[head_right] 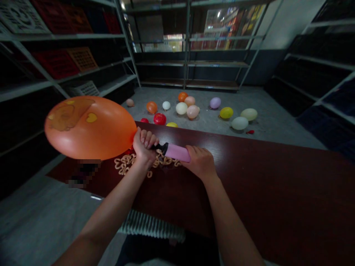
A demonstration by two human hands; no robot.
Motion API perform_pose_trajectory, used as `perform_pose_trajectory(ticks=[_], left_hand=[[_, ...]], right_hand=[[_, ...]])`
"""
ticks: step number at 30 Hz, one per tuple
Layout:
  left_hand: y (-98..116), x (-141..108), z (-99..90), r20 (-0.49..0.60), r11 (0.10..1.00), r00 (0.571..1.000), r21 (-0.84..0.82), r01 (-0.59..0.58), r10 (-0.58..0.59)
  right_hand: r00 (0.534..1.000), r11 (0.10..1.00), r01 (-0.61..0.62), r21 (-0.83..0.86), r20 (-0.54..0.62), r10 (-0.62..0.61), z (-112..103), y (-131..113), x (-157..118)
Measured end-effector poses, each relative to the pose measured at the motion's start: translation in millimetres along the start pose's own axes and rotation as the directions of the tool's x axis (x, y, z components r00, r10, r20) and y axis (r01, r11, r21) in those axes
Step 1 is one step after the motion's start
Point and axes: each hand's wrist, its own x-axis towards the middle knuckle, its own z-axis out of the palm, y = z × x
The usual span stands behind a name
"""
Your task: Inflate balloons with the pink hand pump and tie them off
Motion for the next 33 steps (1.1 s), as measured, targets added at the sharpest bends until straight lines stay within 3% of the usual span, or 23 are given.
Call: perform_pose_trajectory(ticks=[8, 12, 17, 22, 27, 30, 33], left_hand=[[-1.1, 17.6, -16.3, -0.06, 0.998, 0.998, -0.063, -0.006, 0.002], [-2.3, 26.6, -11.4, -0.121, 0.999, 0.992, -0.019, -0.026, 0.023], [13.9, 41.6, 11.2, -0.132, 0.997, 0.99, 0.07, -0.041, 0.05], [42.4, 51.5, 39.2, -0.104, 0.992, 0.992, 0.107, -0.067, 0.078], [73.1, 57.2, 68.8, -0.092, 0.985, 0.991, 0.151, -0.081, 0.096], [82.5, 62.7, 88.9, -0.018, 0.976, 0.995, 0.201, -0.088, 0.093], [77.3, 68.5, 108.9, 0.111, 0.956, 0.991, 0.273, -0.109, 0.081]], right_hand=[[1.0, 1.0, 0.026, -0.001, -0.002, -0.026, 19.3, 4.5, 1.8], [1.0, 0.998, -0.026, -0.061, -0.001, 0.026, 20.2, 17.0, -7.2], [0.994, 0.995, -0.098, 0.006, -0.041, 0.098, 15.9, 21.7, -12.7], [0.988, 0.99, -0.123, 0.068, -0.088, 0.129, 10.0, 19.5, -11.7], [0.969, 0.962, -0.227, 0.151, -0.068, 0.24, 7.0, 18.9, -9.3], [0.948, 0.928, -0.297, 0.226, -0.046, 0.315, 13.5, 12.2, -7.5], [0.918, 0.873, -0.376, 0.31, -0.004, 0.396, 24.1, 3.8, -7.3]])
